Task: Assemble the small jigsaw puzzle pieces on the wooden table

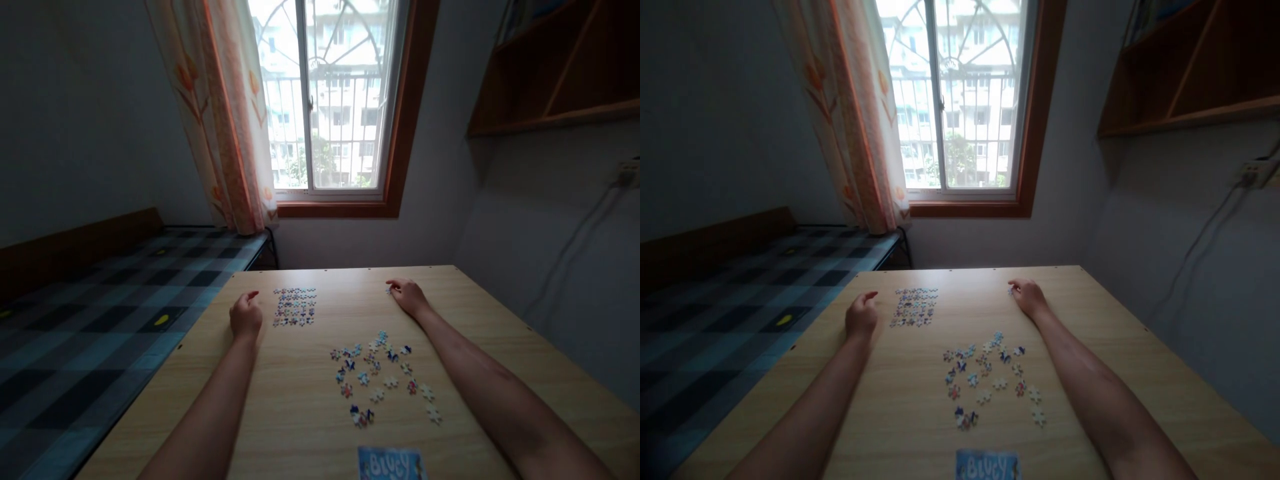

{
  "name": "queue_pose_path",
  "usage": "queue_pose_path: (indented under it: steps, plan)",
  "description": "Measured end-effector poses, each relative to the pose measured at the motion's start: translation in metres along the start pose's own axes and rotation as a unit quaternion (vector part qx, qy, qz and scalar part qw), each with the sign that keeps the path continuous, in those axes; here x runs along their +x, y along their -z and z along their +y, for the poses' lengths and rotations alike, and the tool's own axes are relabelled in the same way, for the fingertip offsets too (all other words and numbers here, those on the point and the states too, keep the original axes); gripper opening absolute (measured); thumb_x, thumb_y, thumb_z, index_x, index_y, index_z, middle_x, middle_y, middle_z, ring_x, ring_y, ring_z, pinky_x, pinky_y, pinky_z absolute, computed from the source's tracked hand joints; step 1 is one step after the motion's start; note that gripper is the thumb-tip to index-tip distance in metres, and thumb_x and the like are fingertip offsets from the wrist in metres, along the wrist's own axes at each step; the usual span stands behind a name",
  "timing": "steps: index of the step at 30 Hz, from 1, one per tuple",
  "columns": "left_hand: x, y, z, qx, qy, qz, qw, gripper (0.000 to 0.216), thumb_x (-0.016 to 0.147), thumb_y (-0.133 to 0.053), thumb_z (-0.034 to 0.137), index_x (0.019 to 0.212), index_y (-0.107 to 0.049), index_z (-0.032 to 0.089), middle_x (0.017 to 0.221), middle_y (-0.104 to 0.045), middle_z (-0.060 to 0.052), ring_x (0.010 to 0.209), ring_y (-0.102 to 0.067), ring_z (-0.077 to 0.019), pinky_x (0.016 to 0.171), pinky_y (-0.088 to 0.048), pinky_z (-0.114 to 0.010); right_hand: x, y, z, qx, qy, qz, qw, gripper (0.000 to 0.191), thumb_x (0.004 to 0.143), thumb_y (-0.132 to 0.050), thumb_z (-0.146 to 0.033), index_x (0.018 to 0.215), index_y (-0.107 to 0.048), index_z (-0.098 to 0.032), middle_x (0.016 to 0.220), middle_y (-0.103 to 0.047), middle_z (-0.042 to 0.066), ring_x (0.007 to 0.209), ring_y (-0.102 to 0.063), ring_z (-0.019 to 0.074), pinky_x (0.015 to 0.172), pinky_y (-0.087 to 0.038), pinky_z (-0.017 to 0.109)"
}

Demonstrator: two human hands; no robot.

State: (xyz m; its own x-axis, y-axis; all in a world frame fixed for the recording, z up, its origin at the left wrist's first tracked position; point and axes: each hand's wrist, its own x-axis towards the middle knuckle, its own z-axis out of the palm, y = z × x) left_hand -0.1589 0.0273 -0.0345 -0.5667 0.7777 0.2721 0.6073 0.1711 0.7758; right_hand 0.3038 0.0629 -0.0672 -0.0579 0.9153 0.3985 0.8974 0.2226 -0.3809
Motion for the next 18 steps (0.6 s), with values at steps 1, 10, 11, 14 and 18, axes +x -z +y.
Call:
queue_pose_path:
  steps: [1, 10, 11, 14, 18]
  plan:
    - [0.000, 0.000, 0.000, 0.006, -0.002, -0.001, 1.000, 0.038, 0.084, -0.043, 0.018, 0.110, -0.071, 0.021, 0.119, -0.071, -0.007, 0.115, -0.061, -0.0292, 0.103, -0.047, -0.041, -0.001, 0.000, 0.001, 0.002, -0.004, 0.000, 1.000, 0.037, 0.088, -0.048, -0.020, 0.114, -0.074, -0.020, 0.109, -0.076, 0.007, 0.097, -0.068, 0.0217, 0.093, -0.050, 0.033]
    - [0.004, -0.003, -0.004, 0.036, -0.016, 0.000, 0.999, 0.036, 0.085, -0.045, 0.018, 0.108, -0.072, 0.022, 0.117, -0.072, -0.008, 0.111, -0.063, -0.0302, 0.100, -0.048, -0.042, -0.007, 0.003, -0.005, -0.024, 0.032, -0.051, 0.998, 0.034, 0.092, -0.049, -0.028, 0.108, -0.078, -0.023, 0.117, -0.073, 0.006, 0.112, -0.061, 0.0243, 0.103, -0.044, 0.036]
    - [0.005, -0.003, -0.005, 0.036, -0.019, 0.000, 0.999, 0.035, 0.085, -0.045, 0.018, 0.108, -0.071, 0.022, 0.116, -0.072, -0.008, 0.111, -0.063, -0.0301, 0.100, -0.048, -0.042, -0.006, 0.002, -0.008, -0.029, 0.038, -0.057, 0.997, 0.035, 0.094, -0.047, -0.030, 0.112, -0.076, -0.024, 0.121, -0.071, 0.007, 0.115, -0.059, 0.0249, 0.105, -0.043, 0.037]
    - [0.006, -0.005, -0.007, 0.037, -0.025, -0.004, 0.999, 0.035, 0.086, -0.044, 0.018, 0.109, -0.071, 0.022, 0.114, -0.072, -0.008, 0.111, -0.063, -0.0288, 0.099, -0.048, -0.040, -0.005, -0.003, -0.014, -0.040, 0.056, -0.085, 0.994, 0.040, 0.096, -0.045, -0.034, 0.125, -0.071, -0.024, 0.135, -0.063, 0.009, 0.126, -0.053, 0.0268, 0.110, -0.038, 0.041]
    - [0.006, -0.006, -0.008, 0.053, -0.030, -0.009, 0.998, 0.033, 0.086, -0.048, 0.023, 0.110, -0.070, 0.023, 0.118, -0.071, -0.008, 0.112, -0.063, -0.0279, 0.100, -0.048, -0.039, -0.007, -0.004, -0.017, -0.046, 0.068, -0.125, 0.989, 0.045, 0.100, -0.040, -0.037, 0.139, -0.060, -0.026, 0.148, -0.053, 0.009, 0.139, -0.043, 0.0288, 0.115, -0.030, 0.048]
